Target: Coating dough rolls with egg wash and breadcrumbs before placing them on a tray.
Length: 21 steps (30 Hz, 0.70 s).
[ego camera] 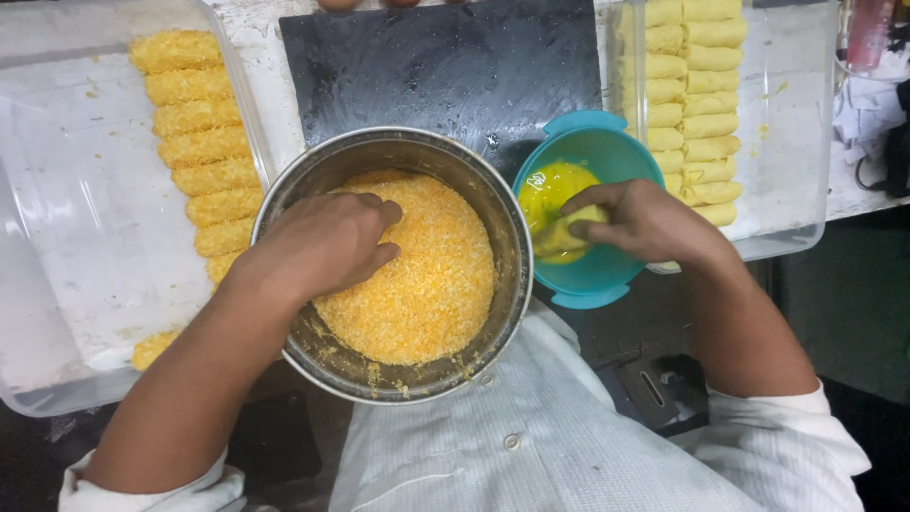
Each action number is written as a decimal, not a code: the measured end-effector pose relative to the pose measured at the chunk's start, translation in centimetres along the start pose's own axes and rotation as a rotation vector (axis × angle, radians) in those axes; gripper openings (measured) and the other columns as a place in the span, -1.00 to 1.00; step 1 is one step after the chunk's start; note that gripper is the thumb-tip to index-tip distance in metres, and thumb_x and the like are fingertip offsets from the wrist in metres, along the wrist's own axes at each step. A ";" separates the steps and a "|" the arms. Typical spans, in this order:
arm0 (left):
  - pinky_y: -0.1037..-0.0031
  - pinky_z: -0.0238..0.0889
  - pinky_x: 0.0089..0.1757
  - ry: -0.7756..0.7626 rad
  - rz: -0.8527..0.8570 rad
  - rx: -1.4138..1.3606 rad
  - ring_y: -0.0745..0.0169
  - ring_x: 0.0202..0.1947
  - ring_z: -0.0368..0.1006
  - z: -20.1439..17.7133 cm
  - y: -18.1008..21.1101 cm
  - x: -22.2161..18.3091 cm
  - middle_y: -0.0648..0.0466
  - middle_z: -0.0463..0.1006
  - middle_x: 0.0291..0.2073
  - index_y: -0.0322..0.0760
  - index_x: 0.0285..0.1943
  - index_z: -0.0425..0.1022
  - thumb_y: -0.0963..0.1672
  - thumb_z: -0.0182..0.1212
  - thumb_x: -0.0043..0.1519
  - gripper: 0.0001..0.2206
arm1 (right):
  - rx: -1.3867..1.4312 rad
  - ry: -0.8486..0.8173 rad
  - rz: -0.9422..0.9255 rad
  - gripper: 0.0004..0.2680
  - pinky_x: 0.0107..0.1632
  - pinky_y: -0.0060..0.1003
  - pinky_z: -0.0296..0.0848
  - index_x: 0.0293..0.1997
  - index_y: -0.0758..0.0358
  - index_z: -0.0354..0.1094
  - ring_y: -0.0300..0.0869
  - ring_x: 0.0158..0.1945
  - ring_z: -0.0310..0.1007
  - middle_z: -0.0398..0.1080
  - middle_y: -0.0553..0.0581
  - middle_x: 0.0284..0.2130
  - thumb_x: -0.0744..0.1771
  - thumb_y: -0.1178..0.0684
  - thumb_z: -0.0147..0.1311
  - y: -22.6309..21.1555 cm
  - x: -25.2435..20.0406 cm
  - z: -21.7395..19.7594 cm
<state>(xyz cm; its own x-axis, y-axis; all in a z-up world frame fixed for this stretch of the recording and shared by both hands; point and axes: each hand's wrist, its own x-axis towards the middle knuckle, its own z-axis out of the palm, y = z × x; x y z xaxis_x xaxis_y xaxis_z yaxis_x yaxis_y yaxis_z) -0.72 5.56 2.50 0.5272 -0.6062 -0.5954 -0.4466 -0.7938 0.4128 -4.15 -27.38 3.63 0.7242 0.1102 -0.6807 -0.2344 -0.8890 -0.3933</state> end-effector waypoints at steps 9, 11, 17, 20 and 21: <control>0.03 0.34 -0.06 -0.135 -0.098 0.019 -0.14 0.00 0.45 -0.6 1.0 0.0 -0.04 0.48 0.05 -0.20 0.12 0.35 -0.01 -0.04 0.33 -0.71 | 1.217 -0.123 -0.456 -0.76 -0.26 -0.14 0.60 -0.01 0.57 0.35 0.10 -0.17 0.47 0.33 0.34 0.06 0.31 0.16 0.11 13.1 1.2 1.5; 0.03 0.33 -0.03 -0.151 -0.111 0.013 -0.14 0.03 0.43 -0.4 0.9 0.2 -0.03 0.46 0.08 -0.18 0.15 0.34 -0.01 -0.04 0.33 -0.70 | 1.354 -0.212 -0.625 -0.73 -0.29 0.01 0.58 0.06 0.57 0.32 0.18 -0.12 0.44 0.30 0.39 0.12 0.32 0.15 0.14 12.9 0.5 1.9; 0.17 0.43 -0.10 -0.033 -0.013 0.000 -0.08 -0.09 0.56 -0.1 0.2 -0.2 -0.15 0.60 -0.13 -0.27 0.23 0.42 -0.04 0.04 0.27 -0.61 | 1.335 -0.441 -0.868 -0.61 -0.08 0.24 0.55 0.29 0.63 -0.01 0.36 0.03 0.48 0.40 0.66 -0.08 0.29 0.40 -0.16 9.8 0.9 3.6; 0.14 0.43 -0.09 -0.049 -0.014 0.001 -0.12 -0.09 0.56 -0.2 0.2 -0.2 -0.15 0.59 -0.11 -0.29 0.23 0.41 -0.04 0.02 0.27 -0.61 | 0.950 -0.039 -0.610 -0.57 -0.01 0.06 0.53 0.27 0.45 0.14 0.08 -0.05 0.51 0.43 0.34 -0.11 0.23 0.39 0.01 7.8 1.1 3.8; 0.14 0.43 -0.10 -0.044 -0.017 0.010 -0.11 -0.10 0.56 -0.2 0.3 -0.1 -0.15 0.59 -0.12 -0.29 0.24 0.41 -0.04 0.03 0.27 -0.60 | 0.803 0.034 -0.574 -0.60 0.03 0.08 0.49 0.22 0.45 0.16 0.09 -0.03 0.49 0.42 0.36 -0.10 0.24 0.36 0.06 7.2 1.5 3.9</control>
<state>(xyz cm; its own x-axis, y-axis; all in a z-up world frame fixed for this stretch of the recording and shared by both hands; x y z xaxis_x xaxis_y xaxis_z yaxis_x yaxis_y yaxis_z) -0.79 5.43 2.82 0.5027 -0.5899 -0.6319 -0.4449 -0.8033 0.3959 -7.34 -31.90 -2.65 0.8808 0.4070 -0.2420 -0.2028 -0.1375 -0.9695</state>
